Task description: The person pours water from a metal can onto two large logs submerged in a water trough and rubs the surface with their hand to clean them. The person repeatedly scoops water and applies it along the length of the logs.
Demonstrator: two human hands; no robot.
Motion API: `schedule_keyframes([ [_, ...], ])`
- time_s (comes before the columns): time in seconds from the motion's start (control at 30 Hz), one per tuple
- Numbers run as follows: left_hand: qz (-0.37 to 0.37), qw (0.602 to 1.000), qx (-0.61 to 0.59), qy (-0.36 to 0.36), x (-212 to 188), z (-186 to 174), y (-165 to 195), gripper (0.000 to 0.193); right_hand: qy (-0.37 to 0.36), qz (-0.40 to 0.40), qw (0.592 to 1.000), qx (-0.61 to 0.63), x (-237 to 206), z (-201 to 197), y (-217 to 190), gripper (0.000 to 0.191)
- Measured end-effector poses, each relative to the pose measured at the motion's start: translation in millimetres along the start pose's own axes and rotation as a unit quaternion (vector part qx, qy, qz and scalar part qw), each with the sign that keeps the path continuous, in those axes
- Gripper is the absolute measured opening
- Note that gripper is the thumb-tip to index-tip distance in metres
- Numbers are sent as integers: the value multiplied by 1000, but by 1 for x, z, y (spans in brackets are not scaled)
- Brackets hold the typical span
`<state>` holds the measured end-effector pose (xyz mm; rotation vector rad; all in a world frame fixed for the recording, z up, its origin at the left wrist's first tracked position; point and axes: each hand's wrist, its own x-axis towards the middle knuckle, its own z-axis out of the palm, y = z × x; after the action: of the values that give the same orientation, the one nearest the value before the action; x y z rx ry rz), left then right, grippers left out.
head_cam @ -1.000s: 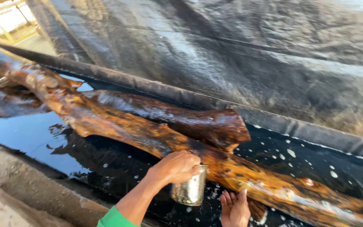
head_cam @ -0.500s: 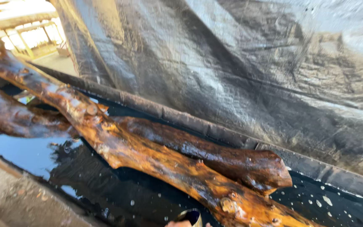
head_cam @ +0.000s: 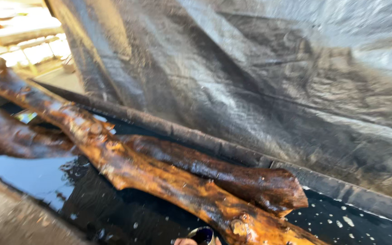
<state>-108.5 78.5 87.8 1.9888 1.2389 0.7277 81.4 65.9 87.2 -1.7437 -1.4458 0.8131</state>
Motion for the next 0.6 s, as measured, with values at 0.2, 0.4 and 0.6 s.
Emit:
schedule_keyframes([
  [0.2,108,985,96,98,-33,37,14,36,33,-64,997,22,-37,1,21,58],
  [0.4,68,995,38,-56,-46,40,30,42,59,-100,993,36,-68,-23,35,70],
  [0.6,73,997,15,-6,-28,7,59,31,69,-137,985,74,-53,-9,39,77],
])
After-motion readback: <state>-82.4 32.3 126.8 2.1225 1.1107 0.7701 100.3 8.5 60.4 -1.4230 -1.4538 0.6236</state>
